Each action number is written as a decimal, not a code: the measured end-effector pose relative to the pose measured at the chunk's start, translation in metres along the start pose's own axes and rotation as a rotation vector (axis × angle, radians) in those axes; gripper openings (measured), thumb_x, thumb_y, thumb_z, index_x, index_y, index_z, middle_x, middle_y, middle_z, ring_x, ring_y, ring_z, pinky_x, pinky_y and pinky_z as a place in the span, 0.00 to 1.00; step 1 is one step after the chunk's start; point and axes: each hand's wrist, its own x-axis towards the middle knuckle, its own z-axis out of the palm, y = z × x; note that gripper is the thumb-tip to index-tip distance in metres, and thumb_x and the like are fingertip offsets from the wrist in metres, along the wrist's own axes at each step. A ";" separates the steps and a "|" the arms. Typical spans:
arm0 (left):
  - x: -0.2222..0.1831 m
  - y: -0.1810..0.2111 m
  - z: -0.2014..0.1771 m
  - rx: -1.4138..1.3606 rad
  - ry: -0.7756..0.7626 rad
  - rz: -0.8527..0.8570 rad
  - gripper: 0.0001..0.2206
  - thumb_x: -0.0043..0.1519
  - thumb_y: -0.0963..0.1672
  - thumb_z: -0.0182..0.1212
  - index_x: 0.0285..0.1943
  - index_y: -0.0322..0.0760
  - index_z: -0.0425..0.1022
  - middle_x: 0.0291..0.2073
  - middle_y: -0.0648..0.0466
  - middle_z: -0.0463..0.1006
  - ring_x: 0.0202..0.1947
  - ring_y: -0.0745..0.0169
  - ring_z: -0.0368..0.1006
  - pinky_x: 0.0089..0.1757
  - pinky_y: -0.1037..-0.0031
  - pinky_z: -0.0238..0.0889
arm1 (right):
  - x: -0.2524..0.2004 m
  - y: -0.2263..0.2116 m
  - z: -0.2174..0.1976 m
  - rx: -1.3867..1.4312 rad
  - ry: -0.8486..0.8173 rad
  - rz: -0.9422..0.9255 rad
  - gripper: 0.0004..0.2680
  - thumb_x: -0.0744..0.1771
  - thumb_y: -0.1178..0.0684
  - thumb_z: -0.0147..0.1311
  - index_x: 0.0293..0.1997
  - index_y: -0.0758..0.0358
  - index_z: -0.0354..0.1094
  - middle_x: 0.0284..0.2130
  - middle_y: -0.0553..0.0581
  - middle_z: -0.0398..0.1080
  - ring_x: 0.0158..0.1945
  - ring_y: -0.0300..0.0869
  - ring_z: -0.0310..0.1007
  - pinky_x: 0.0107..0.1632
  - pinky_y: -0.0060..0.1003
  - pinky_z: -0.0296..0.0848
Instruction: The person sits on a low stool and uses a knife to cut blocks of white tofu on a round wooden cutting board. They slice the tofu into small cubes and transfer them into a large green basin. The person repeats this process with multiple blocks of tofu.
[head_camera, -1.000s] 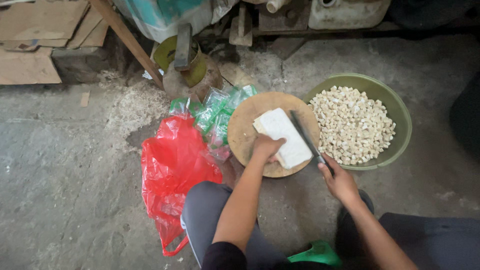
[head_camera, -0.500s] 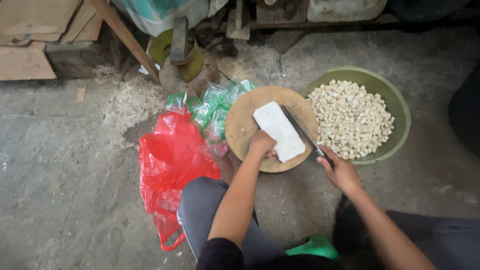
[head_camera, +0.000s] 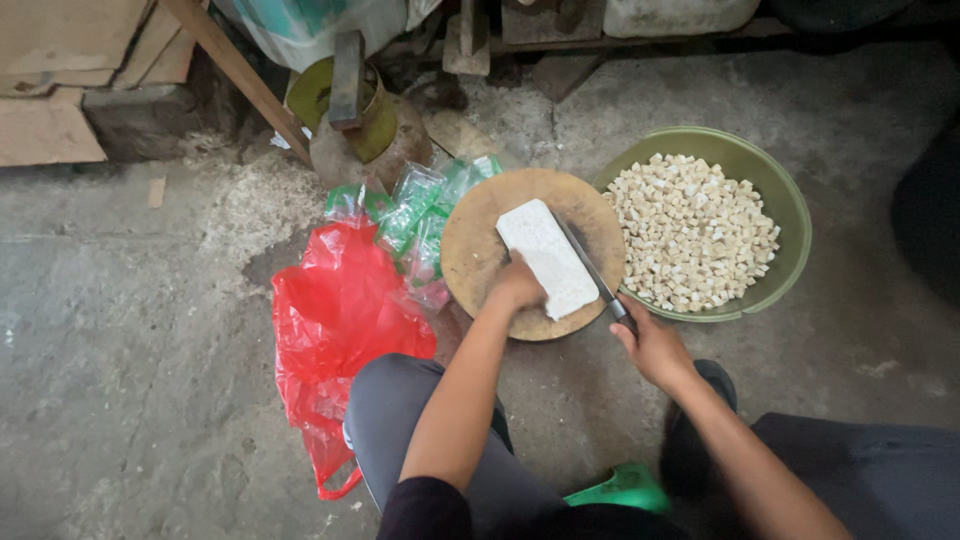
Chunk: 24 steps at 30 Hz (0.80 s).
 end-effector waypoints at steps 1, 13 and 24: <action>-0.006 0.004 0.000 0.007 0.019 0.021 0.55 0.48 0.42 0.72 0.74 0.14 0.27 0.39 0.36 0.81 0.41 0.45 0.80 0.46 0.64 0.73 | 0.001 -0.001 0.002 -0.004 0.009 -0.018 0.23 0.68 0.40 0.50 0.73 0.47 0.53 0.51 0.67 0.74 0.54 0.63 0.74 0.55 0.52 0.72; -0.058 0.033 -0.041 -0.002 0.081 -0.039 0.67 0.43 0.50 0.80 0.80 0.35 0.21 0.70 0.35 0.55 0.68 0.39 0.57 0.63 0.50 0.55 | -0.005 -0.045 -0.020 -0.118 -0.063 0.083 0.21 0.70 0.41 0.41 0.75 0.42 0.47 0.54 0.67 0.73 0.56 0.63 0.73 0.60 0.54 0.69; -0.051 0.057 -0.055 0.269 0.064 0.084 0.76 0.31 0.64 0.79 0.81 0.36 0.26 0.81 0.50 0.27 0.80 0.49 0.25 0.63 0.23 0.22 | -0.015 -0.084 -0.014 -0.222 -0.010 0.056 0.21 0.71 0.37 0.36 0.75 0.33 0.43 0.44 0.71 0.73 0.46 0.66 0.76 0.50 0.58 0.73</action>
